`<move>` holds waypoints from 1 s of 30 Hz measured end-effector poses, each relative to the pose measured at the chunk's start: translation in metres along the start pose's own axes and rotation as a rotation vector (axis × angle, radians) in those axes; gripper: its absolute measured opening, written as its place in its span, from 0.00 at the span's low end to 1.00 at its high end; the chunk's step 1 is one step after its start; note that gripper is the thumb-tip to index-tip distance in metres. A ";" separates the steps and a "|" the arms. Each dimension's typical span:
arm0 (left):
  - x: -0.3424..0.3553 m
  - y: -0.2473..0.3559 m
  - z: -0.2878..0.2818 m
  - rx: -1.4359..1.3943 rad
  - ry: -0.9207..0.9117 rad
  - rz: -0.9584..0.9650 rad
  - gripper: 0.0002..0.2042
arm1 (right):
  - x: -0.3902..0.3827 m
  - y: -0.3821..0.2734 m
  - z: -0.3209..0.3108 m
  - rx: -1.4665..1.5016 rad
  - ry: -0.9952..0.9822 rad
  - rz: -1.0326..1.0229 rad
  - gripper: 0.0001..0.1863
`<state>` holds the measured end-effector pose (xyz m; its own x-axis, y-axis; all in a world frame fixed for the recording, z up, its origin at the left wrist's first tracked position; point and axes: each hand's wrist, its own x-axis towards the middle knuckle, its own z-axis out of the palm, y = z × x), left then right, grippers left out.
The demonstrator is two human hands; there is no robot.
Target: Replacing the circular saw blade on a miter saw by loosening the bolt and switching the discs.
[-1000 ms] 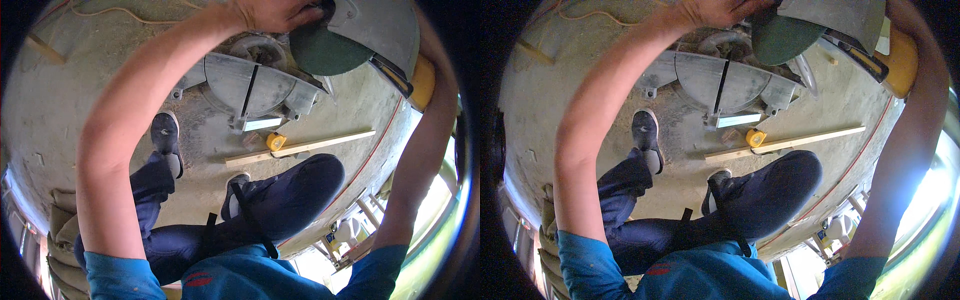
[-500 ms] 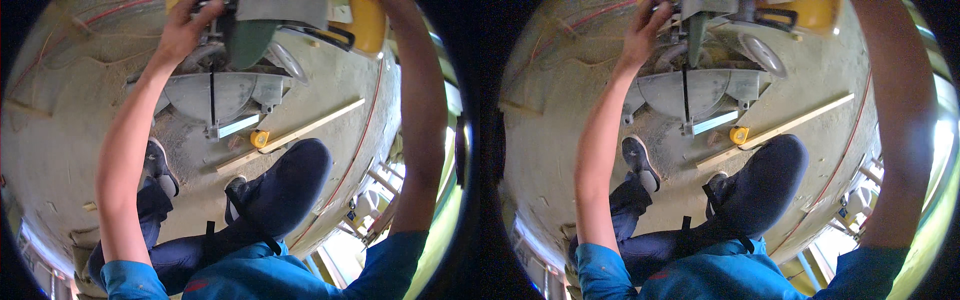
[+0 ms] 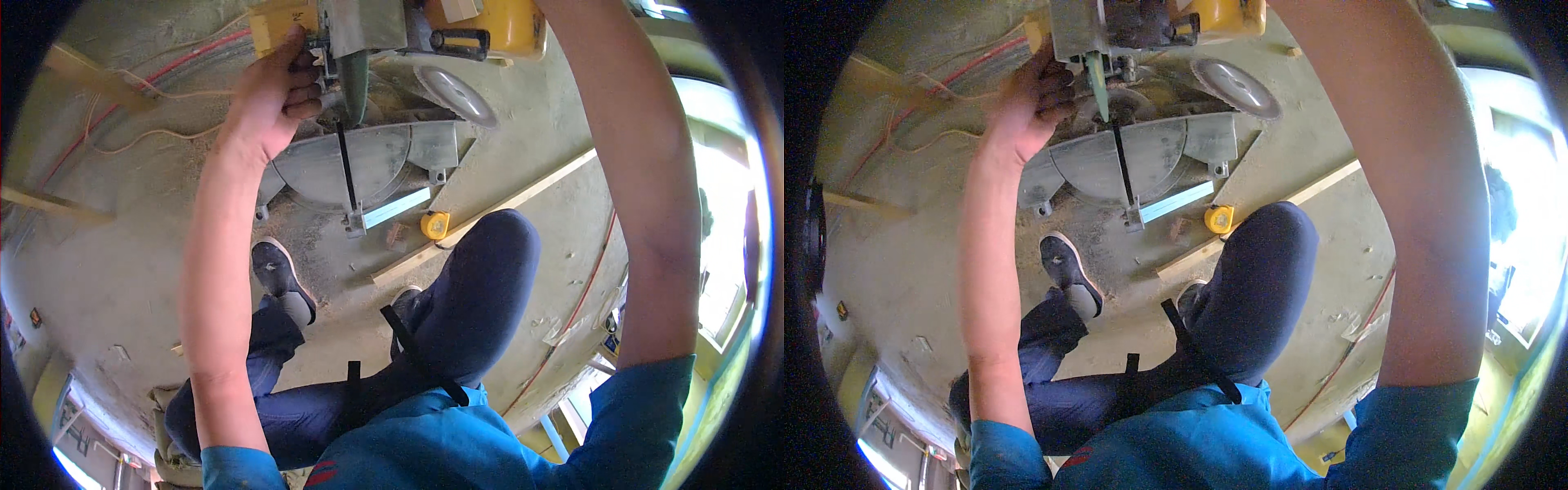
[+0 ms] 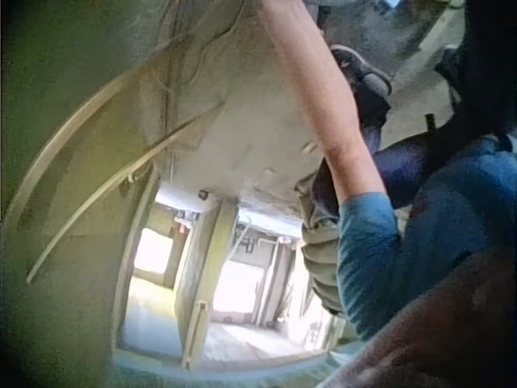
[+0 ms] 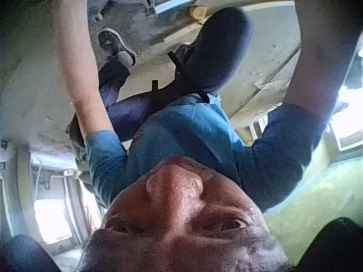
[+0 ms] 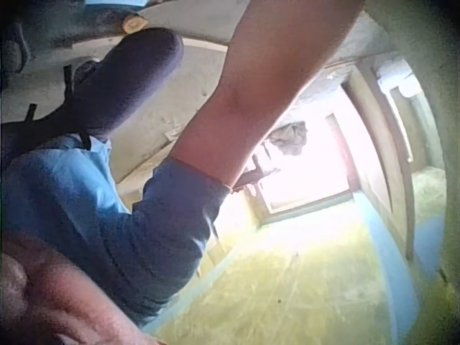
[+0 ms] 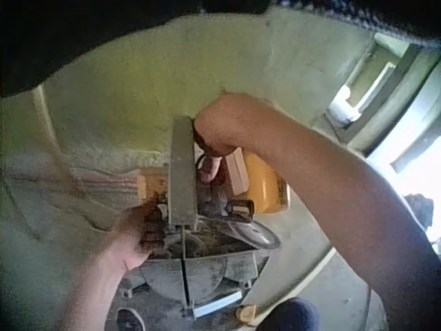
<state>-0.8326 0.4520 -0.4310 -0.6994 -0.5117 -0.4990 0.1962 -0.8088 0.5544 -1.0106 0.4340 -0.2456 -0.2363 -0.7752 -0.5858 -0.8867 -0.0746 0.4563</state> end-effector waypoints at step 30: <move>-0.023 0.029 -0.028 0.465 0.202 -0.204 0.08 | 0.000 0.000 0.002 -0.038 0.068 0.024 0.33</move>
<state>-0.7920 0.4322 -0.4220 -0.5370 -0.4406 -0.7194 -0.2862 -0.7070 0.6467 -1.0112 0.4352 -0.2470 -0.2290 -0.8177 -0.5281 -0.8652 -0.0777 0.4954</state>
